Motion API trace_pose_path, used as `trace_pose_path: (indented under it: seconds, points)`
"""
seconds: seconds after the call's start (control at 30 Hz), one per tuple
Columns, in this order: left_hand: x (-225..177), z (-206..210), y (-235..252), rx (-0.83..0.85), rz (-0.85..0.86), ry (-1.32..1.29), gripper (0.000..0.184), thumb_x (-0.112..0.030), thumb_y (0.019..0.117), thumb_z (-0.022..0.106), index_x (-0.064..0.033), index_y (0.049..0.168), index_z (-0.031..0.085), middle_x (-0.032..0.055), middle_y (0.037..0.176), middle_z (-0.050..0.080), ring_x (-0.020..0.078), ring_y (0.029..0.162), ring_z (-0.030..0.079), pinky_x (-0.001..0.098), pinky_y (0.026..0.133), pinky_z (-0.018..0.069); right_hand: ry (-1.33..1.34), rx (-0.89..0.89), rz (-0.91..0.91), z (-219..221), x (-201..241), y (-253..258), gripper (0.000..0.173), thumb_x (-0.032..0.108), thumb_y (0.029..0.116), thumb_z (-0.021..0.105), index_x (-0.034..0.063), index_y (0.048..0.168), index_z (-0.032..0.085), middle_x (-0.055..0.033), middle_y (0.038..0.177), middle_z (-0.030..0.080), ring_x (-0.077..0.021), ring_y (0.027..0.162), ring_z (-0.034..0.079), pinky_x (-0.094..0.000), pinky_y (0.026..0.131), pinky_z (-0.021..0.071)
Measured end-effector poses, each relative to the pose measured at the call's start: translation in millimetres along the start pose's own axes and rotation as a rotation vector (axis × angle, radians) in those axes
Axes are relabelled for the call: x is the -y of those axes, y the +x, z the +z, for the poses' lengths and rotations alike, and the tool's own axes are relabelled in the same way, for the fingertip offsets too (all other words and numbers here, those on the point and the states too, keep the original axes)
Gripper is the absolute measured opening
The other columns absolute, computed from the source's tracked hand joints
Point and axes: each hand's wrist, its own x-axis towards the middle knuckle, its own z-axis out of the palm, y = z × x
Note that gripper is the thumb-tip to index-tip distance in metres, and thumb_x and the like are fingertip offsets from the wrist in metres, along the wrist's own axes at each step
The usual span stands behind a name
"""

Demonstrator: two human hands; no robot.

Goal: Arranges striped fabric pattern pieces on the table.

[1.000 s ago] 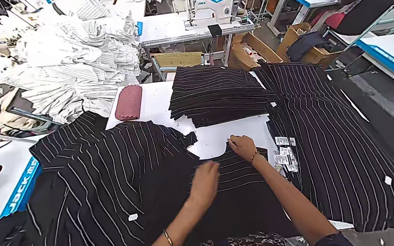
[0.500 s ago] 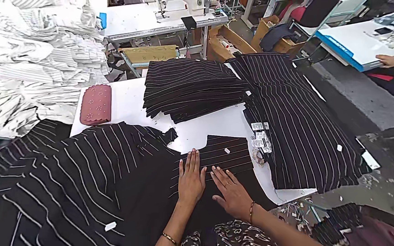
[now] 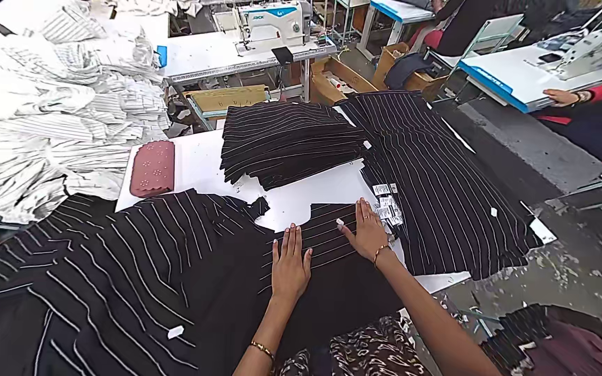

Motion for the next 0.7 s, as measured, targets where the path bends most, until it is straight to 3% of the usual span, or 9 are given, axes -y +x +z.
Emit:
trace_pose_path:
  seconds: [0.03, 0.07, 0.13, 0.2, 0.3, 0.43, 0.53, 0.63, 0.7]
  points:
    - [-0.2, 0.0, 0.0, 0.003, -0.005, -0.007, 0.065, -0.043, 0.1067, 0.03, -0.0032, 0.158, 0.036, 0.0128, 0.163, 0.038, 0.0305, 0.15, 0.037, 0.0622, 0.121, 0.021, 0.03, 0.013, 0.043, -9.9, 3.8, 3.9, 0.103, 0.074, 0.0955, 0.043, -0.0017, 0.162, 0.019, -0.02, 0.169, 0.018, -0.033, 0.157, 0.018, -0.0503, 0.126, 0.0186]
    - [-0.4, 0.0, 0.1, 0.005, -0.01, -0.016, 0.065, -0.042, 0.1064, 0.031, -0.0031, 0.158, 0.035, 0.013, 0.163, 0.038, 0.0308, 0.151, 0.037, 0.0621, 0.121, 0.0204, 0.082, -0.005, 0.07, -19.3, 6.0, 6.7, 0.094, 0.067, 0.0958, 0.053, -0.0019, 0.156, 0.034, -0.0237, 0.161, 0.035, -0.0377, 0.152, 0.031, -0.0524, 0.122, 0.0274]
    - [-3.2, 0.2, -0.6, -0.015, 0.005, -0.059, 0.064, -0.041, 0.1062, 0.033, -0.0016, 0.156, 0.039, 0.0145, 0.161, 0.04, 0.0324, 0.149, 0.038, 0.0627, 0.121, 0.0212, 0.171, 0.002, 0.099, -37.6, 1.9, 3.3, 0.063, 0.049, 0.1001, 0.061, -0.0038, 0.136, 0.059, -0.0268, 0.138, 0.058, -0.0419, 0.137, 0.048, -0.0536, 0.114, 0.0389]
    - [-9.0, -0.5, -2.2, -0.059, 0.087, -0.177, 0.059, -0.038, 0.1066, 0.037, 0.0002, 0.151, 0.048, 0.0168, 0.155, 0.048, 0.034, 0.145, 0.045, 0.0638, 0.119, 0.027, 0.243, -0.049, 0.102, -58.6, -14.8, -20.3, 0.049, 0.038, 0.1023, 0.062, -0.006, 0.125, 0.065, -0.0276, 0.127, 0.064, -0.0417, 0.127, 0.058, -0.0559, 0.108, 0.0437]
    - [-30.0, 0.2, -25.0, -0.008, 0.254, -0.282, 0.058, -0.043, 0.1061, 0.041, -0.0043, 0.148, 0.053, 0.0119, 0.152, 0.053, 0.0299, 0.141, 0.051, 0.0631, 0.116, 0.0325, 0.235, -0.323, 0.187, -85.8, -72.1, -79.3, 0.042, 0.029, 0.1006, 0.066, -0.0114, 0.113, 0.068, -0.0335, 0.115, 0.067, -0.0488, 0.113, 0.064, -0.0645, 0.099, 0.0469]
    - [-44.8, -1.9, -25.9, 0.096, 0.251, -0.179, 0.054, -0.046, 0.1034, 0.045, -0.0078, 0.137, 0.065, 0.012, 0.144, 0.061, 0.0326, 0.137, 0.055, 0.0728, 0.115, 0.0235, 0.201, -0.66, 0.428, -91.4, -148.1, -122.4, 0.027, 0.013, 0.0995, 0.065, -0.0086, 0.115, 0.068, -0.0369, 0.117, 0.062, -0.0545, 0.113, 0.058, -0.0672, 0.098, 0.0435]
    - [-37.3, -1.1, 2.3, 0.078, 0.212, -0.153, 0.053, -0.049, 0.1031, 0.045, -0.0164, 0.142, 0.061, 0.0128, 0.154, 0.051, 0.0363, 0.142, 0.048, 0.0789, 0.112, 0.0173, 0.188, -0.672, 0.177, -72.7, -127.6, -116.7, 0.027, 0.013, 0.1009, 0.06, -0.0027, 0.121, 0.07, -0.0311, 0.127, 0.063, -0.0499, 0.126, 0.056, -0.063, 0.106, 0.0435]
    - [-19.8, 1.5, 42.0, 0.041, 0.196, -0.13, 0.054, -0.05, 0.1034, 0.045, -0.024, 0.149, 0.055, 0.0123, 0.158, 0.045, 0.0394, 0.145, 0.043, 0.0809, 0.11, 0.0166, 0.225, -0.466, -0.28, -16.9, -46.5, -98.7, 0.029, 0.012, 0.1016, 0.053, 0.0035, 0.118, 0.075, -0.0167, 0.129, 0.069, -0.0354, 0.127, 0.062, -0.0535, 0.108, 0.0489]
    - [-1.8, 3.9, 67.8, 0.0, 0.148, -0.13, 0.054, -0.05, 0.1041, 0.043, -0.022, 0.148, 0.056, 0.0154, 0.157, 0.046, 0.0427, 0.145, 0.042, 0.082, 0.11, 0.0161, 0.249, -0.245, -0.574, 26.5, 5.4, -97.5, 0.032, 0.014, 0.103, 0.051, 0.0089, 0.127, 0.073, -0.0102, 0.141, 0.064, -0.0282, 0.135, 0.058, -0.0501, 0.112, 0.0467]
